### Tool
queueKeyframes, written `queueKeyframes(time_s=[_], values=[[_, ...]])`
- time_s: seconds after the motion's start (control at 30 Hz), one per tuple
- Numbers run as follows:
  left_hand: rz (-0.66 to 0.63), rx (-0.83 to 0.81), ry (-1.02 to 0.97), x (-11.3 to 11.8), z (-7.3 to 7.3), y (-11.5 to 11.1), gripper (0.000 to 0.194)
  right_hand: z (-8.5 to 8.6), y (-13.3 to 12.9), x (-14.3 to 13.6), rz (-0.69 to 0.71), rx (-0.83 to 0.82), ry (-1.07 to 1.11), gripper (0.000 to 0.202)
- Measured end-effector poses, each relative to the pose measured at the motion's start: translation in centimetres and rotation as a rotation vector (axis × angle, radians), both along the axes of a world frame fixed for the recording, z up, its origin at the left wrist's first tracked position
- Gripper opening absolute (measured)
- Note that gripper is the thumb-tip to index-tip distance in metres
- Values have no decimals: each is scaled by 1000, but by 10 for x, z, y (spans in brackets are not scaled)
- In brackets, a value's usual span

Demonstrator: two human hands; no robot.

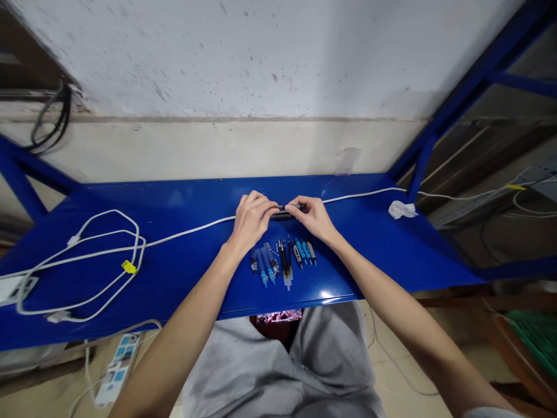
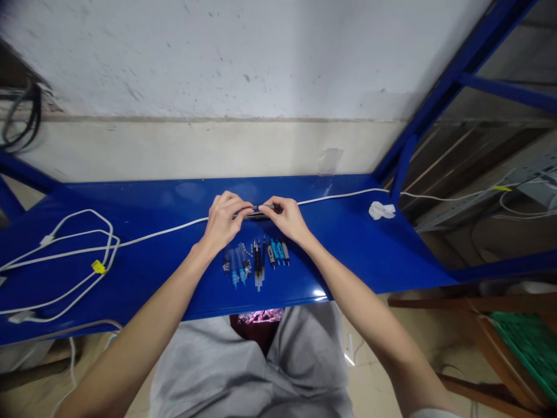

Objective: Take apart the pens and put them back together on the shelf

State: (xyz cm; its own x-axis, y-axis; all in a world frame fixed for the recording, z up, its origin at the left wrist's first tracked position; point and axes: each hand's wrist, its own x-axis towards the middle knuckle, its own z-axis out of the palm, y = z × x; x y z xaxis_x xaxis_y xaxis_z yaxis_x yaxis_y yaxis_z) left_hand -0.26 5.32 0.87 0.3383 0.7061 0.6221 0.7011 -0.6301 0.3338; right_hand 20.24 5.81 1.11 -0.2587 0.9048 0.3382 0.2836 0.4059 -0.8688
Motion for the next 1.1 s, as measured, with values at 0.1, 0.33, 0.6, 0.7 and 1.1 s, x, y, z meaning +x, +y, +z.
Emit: queueKeyframes(time_s=[0.1,0.33,0.6,0.7,1.1], values=[[-4,17,-17,-1,1,0,24,1,-3,2,-5,57,-134,45],[-118,-70,72,3,0,-2,18,1,1,12,96,148,-307,43],[-104,-122,78,-9,2,2,22,3,11,19,80,220,-243,35],[-61,-115,65,-14,2,6,21,0,15,22,16,223,-194,32],[-167,-382,169,-42,11,9,5,0,14,24,174,121,-293,10]])
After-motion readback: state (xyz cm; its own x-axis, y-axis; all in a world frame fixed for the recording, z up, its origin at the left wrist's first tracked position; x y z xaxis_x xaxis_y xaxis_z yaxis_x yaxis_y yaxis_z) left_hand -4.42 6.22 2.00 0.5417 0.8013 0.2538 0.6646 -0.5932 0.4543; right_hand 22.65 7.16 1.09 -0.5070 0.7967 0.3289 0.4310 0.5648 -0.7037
